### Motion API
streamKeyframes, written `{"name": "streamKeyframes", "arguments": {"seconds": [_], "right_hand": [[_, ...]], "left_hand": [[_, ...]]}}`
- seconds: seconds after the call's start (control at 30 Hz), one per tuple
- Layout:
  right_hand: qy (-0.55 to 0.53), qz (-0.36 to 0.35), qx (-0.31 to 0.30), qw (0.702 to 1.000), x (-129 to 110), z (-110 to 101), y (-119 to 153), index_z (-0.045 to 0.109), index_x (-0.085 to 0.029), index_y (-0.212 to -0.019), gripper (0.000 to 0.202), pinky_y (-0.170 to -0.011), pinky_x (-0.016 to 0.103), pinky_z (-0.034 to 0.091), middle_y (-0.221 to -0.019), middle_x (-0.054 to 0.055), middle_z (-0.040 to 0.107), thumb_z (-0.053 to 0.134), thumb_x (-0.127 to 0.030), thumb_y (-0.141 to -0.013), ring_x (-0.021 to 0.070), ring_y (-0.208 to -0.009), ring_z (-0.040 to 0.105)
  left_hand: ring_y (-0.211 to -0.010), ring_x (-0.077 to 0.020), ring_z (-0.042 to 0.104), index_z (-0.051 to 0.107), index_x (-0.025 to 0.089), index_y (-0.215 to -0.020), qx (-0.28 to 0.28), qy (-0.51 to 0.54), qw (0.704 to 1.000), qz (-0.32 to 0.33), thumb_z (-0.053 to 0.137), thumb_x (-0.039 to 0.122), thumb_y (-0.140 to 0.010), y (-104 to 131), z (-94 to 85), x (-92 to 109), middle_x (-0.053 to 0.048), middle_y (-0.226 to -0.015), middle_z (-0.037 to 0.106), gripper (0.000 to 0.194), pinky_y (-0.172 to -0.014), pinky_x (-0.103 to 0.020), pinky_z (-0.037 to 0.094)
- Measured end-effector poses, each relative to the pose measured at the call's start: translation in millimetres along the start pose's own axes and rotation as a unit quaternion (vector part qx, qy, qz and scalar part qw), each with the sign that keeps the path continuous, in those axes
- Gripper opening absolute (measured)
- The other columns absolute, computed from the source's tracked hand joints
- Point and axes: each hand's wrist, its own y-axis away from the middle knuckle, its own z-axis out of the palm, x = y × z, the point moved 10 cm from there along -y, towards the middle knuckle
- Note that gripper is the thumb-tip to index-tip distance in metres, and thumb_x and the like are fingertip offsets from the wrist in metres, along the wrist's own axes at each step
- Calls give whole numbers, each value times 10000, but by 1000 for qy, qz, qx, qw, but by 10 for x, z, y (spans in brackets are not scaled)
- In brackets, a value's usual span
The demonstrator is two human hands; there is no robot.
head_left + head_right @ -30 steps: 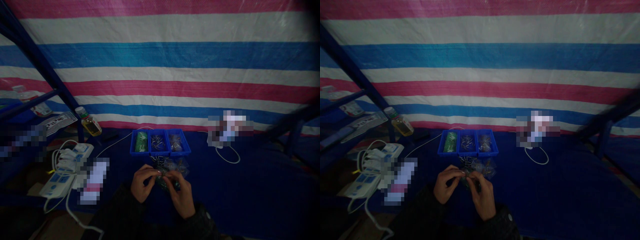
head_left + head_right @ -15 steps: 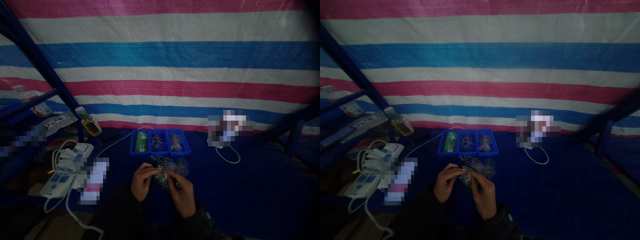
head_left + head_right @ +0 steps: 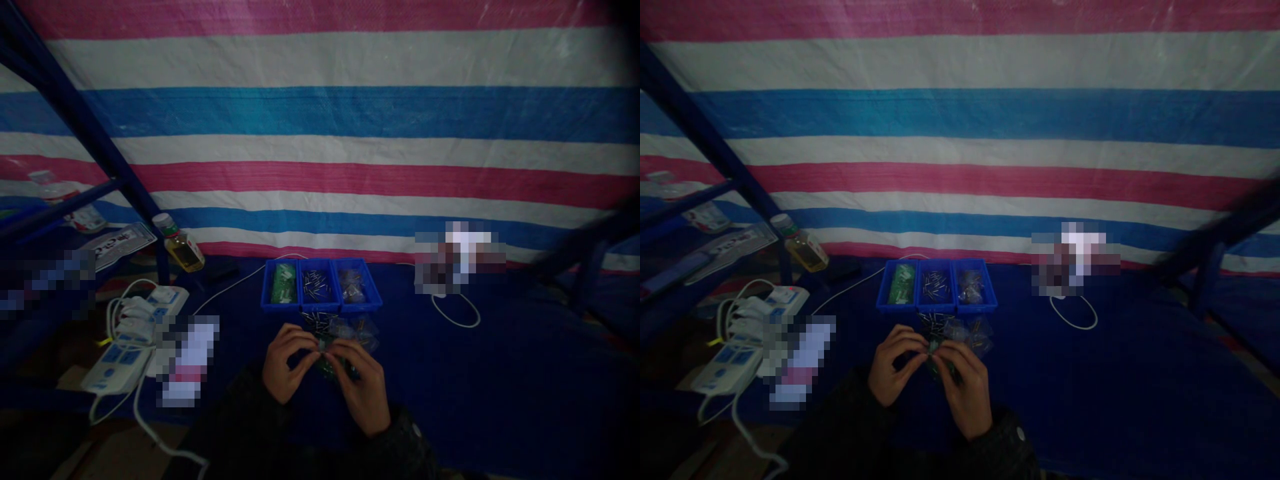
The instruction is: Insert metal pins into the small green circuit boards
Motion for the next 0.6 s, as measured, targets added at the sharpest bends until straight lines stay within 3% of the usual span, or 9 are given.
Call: {"name": "streamKeyframes", "arguments": {"seconds": [0.13,0.23,0.33,0.43,0.6], "right_hand": [[-3,33,20,999,101,0,56,665,-224,-1015,57,-701,268,555,-897,26,735,654,-222,-959,176,-773,709],[-10,29,21,999,107,2,67,654,-223,-1040,76,-698,262,553,-911,26,740,645,-225,-964,175,-777,712],[-12,14,-6,1000,64,38,46,694,-231,-1003,102,-742,268,560,-935,29,745,596,-211,-987,175,-807,717],[-8,23,-13,1000,68,34,32,731,-241,-1009,135,-778,274,572,-969,34,764,602,-215,-982,186,-849,734],[3,35,-16,999,101,33,40,743,-258,-1094,219,-834,295,584,-1033,38,779,564,-193,-986,204,-926,750]], "left_hand": [[-749,-181,613,698,176,-847,5,8,999,-46,708,207,-881,48,37,-110,-61,-841,705,47,-629,-272,475],[-674,-150,596,653,170,-842,33,24,997,-58,729,213,-861,78,4,-155,-44,-833,681,90,-614,-261,468],[-746,-167,639,682,173,-925,28,33,998,-51,674,193,-906,77,3,-141,-56,-878,698,29,-641,-262,480],[-861,-190,676,708,192,-1068,12,28,999,-42,584,158,-962,67,14,-119,-75,-968,726,167,-711,-280,503],[-927,-205,702,686,197,-1161,45,18,998,-45,594,148,-956,71,-52,-145,-75,-1009,761,230,-743,-290,524]]}}
